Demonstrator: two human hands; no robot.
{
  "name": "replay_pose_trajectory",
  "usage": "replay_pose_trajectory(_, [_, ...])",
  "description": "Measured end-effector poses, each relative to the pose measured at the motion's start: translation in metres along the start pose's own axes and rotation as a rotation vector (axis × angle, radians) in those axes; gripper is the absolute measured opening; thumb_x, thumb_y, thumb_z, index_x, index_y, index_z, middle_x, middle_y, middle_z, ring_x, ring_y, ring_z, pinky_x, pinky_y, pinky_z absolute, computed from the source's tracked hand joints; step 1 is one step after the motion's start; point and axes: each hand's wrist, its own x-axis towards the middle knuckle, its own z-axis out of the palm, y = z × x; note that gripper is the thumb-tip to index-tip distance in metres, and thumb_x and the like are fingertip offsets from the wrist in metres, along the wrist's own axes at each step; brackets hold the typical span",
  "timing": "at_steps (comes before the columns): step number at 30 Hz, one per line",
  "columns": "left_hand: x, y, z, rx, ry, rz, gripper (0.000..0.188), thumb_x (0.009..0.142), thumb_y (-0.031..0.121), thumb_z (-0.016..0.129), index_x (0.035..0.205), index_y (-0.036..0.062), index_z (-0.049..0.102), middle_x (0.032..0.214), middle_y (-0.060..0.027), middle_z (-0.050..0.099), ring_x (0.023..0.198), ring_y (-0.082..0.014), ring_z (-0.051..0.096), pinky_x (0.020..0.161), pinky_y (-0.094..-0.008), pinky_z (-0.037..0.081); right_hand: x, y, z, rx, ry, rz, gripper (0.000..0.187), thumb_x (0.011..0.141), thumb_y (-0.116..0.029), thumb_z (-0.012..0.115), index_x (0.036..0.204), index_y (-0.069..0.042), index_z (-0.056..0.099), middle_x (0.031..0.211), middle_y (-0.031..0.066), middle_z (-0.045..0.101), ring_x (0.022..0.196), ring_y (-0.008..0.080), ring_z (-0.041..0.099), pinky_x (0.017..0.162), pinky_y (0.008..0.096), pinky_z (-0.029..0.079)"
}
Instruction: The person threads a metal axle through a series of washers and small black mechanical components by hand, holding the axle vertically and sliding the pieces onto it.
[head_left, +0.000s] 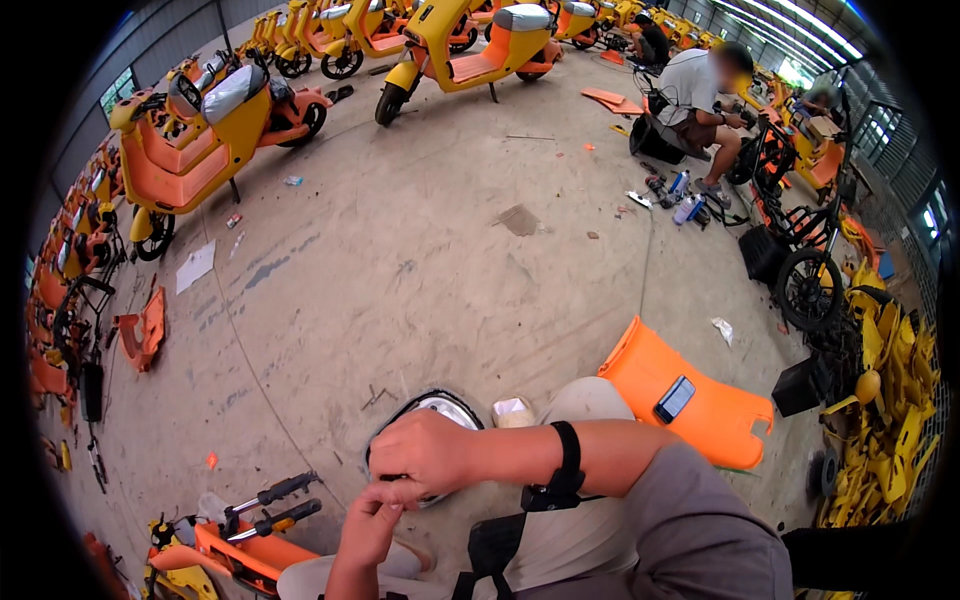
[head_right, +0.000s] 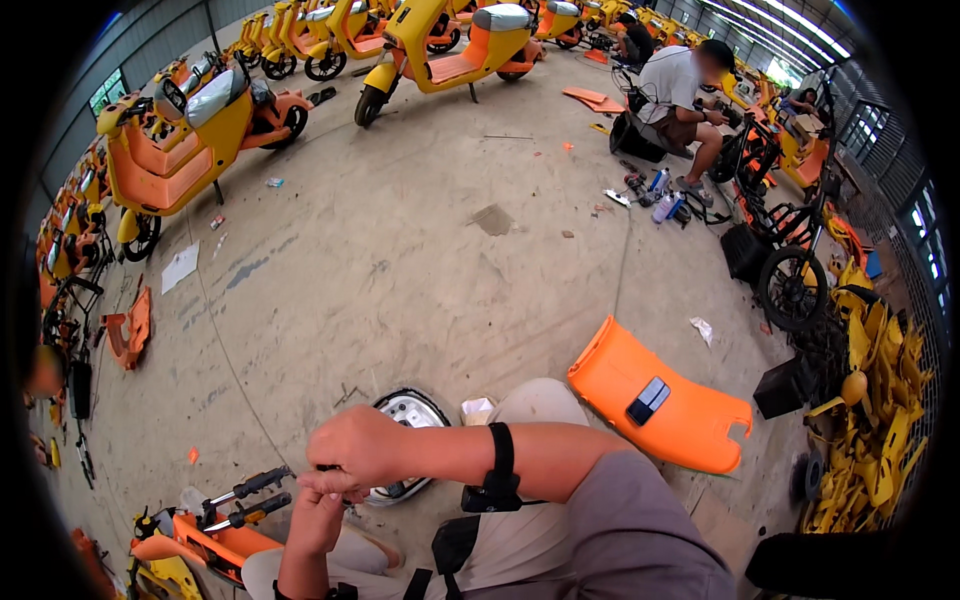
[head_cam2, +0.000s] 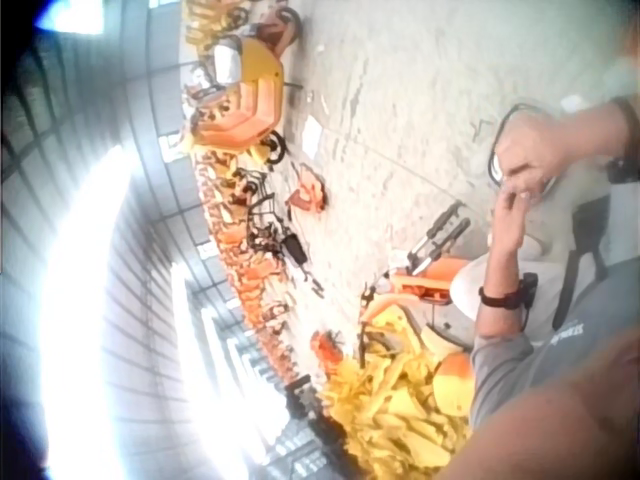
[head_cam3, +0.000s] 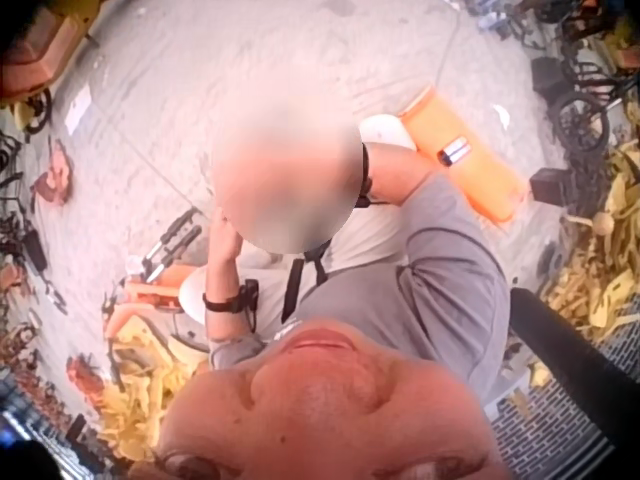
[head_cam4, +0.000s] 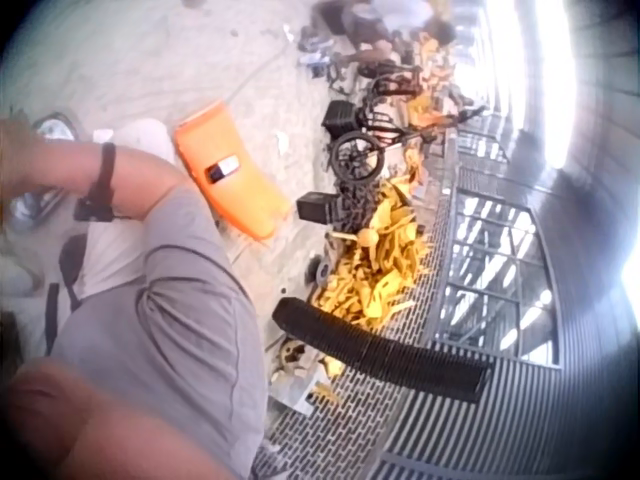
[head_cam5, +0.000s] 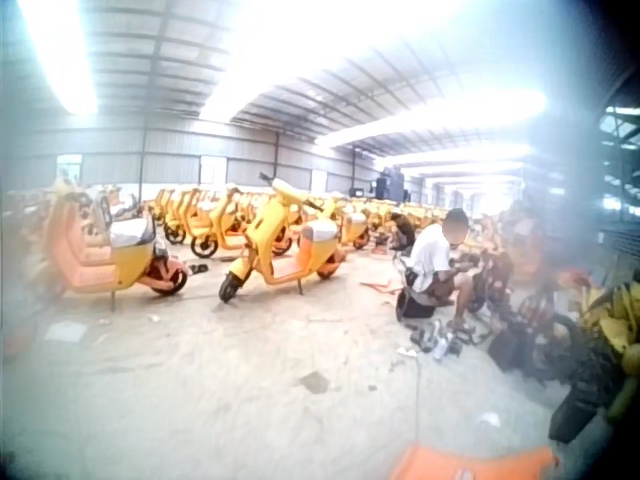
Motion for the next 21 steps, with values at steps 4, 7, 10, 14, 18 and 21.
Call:
replay_pose_trajectory(4, [0.008,0.009,0.011,-0.204,0.096,-0.046,0.025,0.101,0.023,0.053,0.113,0.0025,0.061,0.101,-0.0091,0.062,0.093,-0.0194,0.060,0.088,-0.0362,0.049,0.001,0.000,-0.008,0.220,-0.080,0.253,0.019,0.085,-0.029,0.072,0.086,-0.010,0.068,0.076,0.0059,0.063,0.072,0.0267,0.064,0.061,0.0348,0.050])
replay_pose_trajectory(7, [0.009,0.014,0.012,-0.209,0.102,-0.063,0.024,0.101,0.022,0.053,0.115,0.0037,0.060,0.098,-0.0077,0.061,0.091,-0.0183,0.059,0.085,-0.0355,0.048,0.003,-0.003,-0.011,0.273,-0.077,0.242,0.021,0.088,-0.029,0.070,0.090,-0.009,0.069,0.081,0.0065,0.063,0.071,0.0251,0.064,0.062,0.0335,0.050])
replay_pose_trajectory(10, [0.007,0.011,0.008,-0.133,0.089,-0.044,0.023,0.101,0.021,0.055,0.116,0.0038,0.059,0.098,-0.0074,0.061,0.090,-0.0173,0.059,0.082,-0.0349,0.048,0.004,-0.006,-0.014,0.340,-0.172,0.286,0.025,0.089,-0.029,0.070,0.101,-0.007,0.068,0.088,0.0083,0.064,0.076,0.0247,0.064,0.066,0.0336,0.051])
replay_pose_trajectory(14, [0.005,0.015,0.005,-0.082,0.145,-0.025,0.022,0.100,0.018,0.056,0.116,0.0032,0.059,0.099,-0.0066,0.061,0.089,-0.0163,0.058,0.078,-0.0331,0.048,0.014,-0.007,-0.019,0.242,-0.272,0.342,0.043,0.085,-0.035,0.073,0.116,-0.007,0.062,0.100,0.0122,0.062,0.088,0.0281,0.064,0.077,0.0376,0.051])
replay_pose_trajectory(18, [0.007,0.023,0.011,-0.064,0.183,-0.106,0.024,0.099,0.015,0.057,0.120,0.0024,0.058,0.097,-0.0047,0.059,0.087,-0.0154,0.056,0.078,-0.0304,0.047,0.012,-0.002,-0.030,0.187,-0.191,0.534,0.063,0.079,-0.038,0.078,0.129,-0.007,0.054,0.114,0.0135,0.058,0.101,0.0283,0.061,0.087,0.0382,0.050])
replay_pose_trajectory(21, [0.008,0.023,0.012,-0.135,0.228,-0.129,0.023,0.098,0.012,0.060,0.119,0.0019,0.061,0.096,-0.0034,0.062,0.085,-0.0121,0.057,0.077,-0.0273,0.048,0.010,0.011,-0.030,0.079,-0.092,0.479,0.066,0.076,-0.036,0.081,0.129,-0.007,0.053,0.119,0.0127,0.056,0.100,0.0261,0.060,0.087,0.0371,0.050])
